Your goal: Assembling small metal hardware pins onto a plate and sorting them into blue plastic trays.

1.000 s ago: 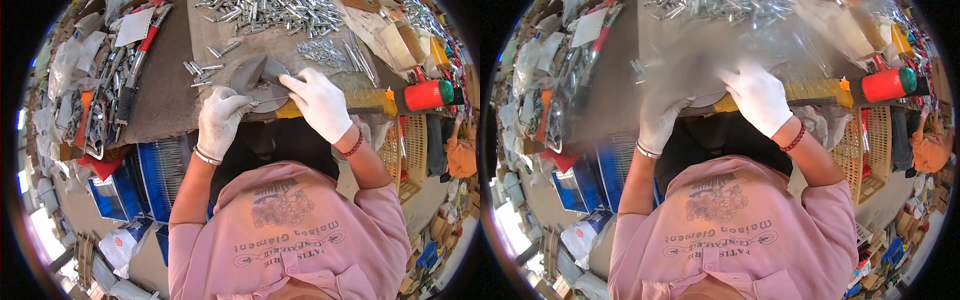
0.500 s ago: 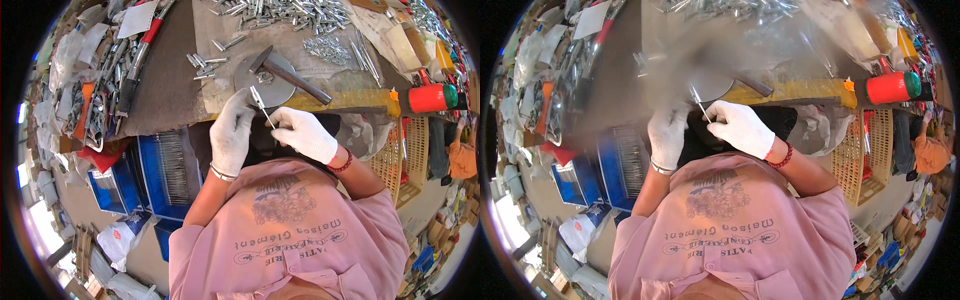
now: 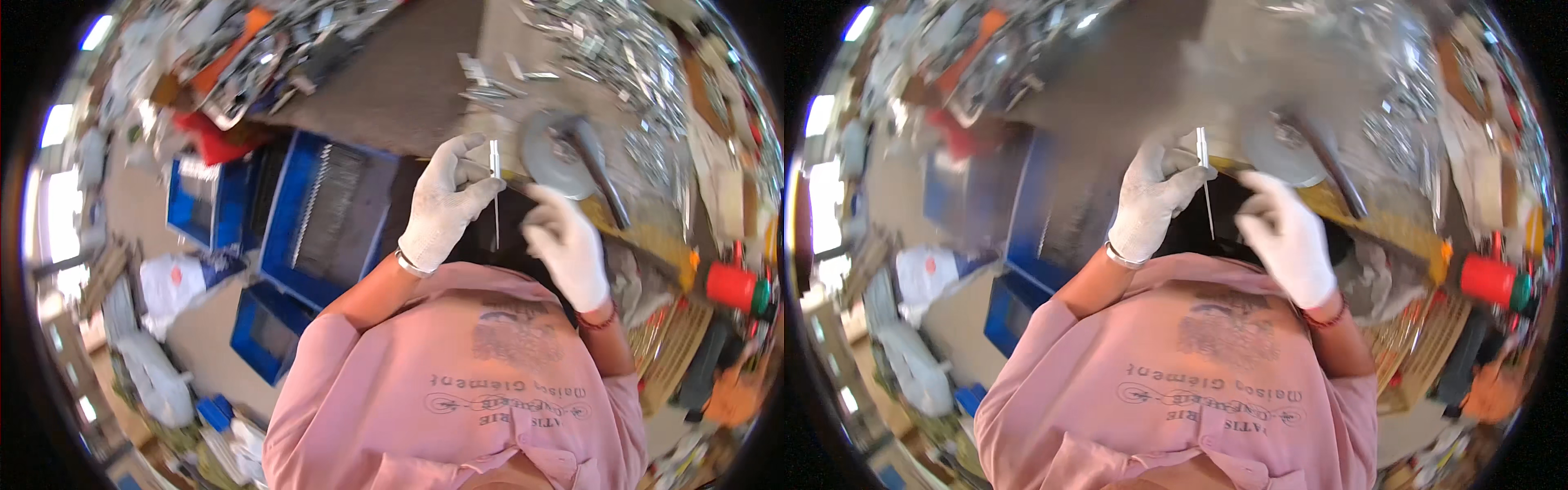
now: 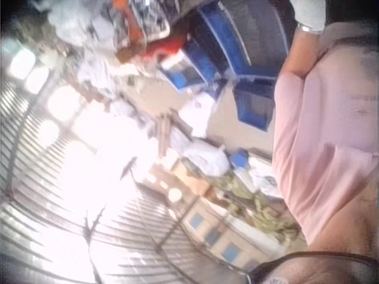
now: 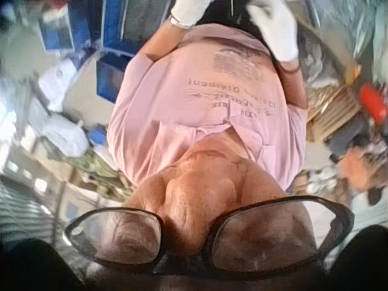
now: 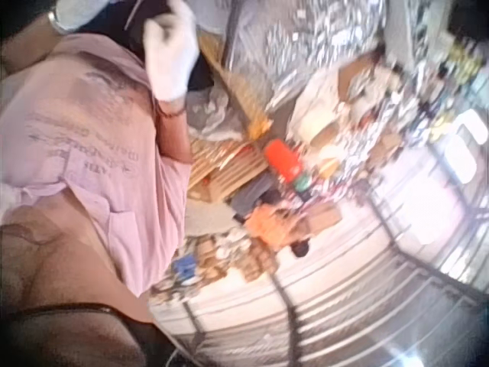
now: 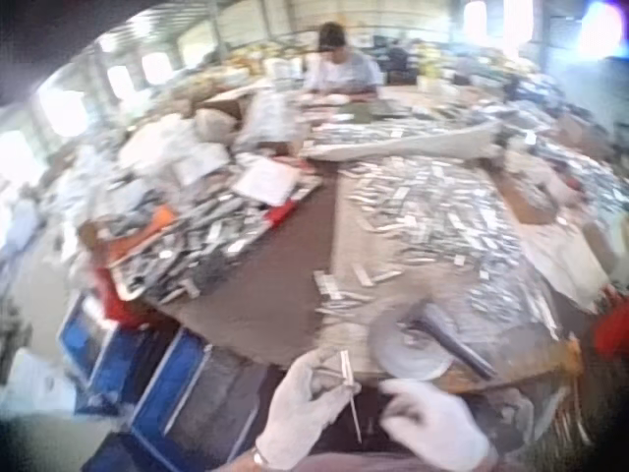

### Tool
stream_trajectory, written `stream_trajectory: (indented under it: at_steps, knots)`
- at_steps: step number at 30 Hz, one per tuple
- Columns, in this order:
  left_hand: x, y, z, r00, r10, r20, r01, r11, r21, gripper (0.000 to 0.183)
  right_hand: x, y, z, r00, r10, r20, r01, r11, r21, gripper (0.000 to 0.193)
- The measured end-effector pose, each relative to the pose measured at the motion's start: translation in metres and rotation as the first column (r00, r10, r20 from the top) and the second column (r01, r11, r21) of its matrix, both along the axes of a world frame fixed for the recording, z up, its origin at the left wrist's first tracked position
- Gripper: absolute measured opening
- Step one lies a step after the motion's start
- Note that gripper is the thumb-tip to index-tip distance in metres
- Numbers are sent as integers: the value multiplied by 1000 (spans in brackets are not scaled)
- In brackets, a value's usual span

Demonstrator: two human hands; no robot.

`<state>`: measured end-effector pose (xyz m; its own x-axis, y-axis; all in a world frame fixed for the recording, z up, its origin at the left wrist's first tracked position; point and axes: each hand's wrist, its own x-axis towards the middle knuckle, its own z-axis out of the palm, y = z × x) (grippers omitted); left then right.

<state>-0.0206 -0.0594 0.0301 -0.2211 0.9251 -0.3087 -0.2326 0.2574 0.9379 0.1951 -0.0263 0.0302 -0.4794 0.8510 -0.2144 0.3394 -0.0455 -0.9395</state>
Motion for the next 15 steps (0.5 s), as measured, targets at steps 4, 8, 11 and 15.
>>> stream_trajectory:
  at_steps: [4, 8, 11, 15]
  knots:
    - [-58, -28, -21, 956, 276, -98, -282, 958, -46, 53, 17, 29, -5, 977, -170, -127, 172, 985, 8, 48]
    - [-128, -57, -95, 797, 551, -247, -589, 800, -115, 53, 22, 34, -14, 957, -245, -157, 240, 970, -46, 43]
    - [-190, -78, -187, 658, 652, -376, -730, 675, -106, 46, 21, 32, -15, 958, -254, -132, 256, 967, -4, 40]
    - [-249, -63, -263, 571, 632, -524, -784, 608, -121, 52, 22, 31, -18, 954, -270, -131, 273, 962, 9, 40]
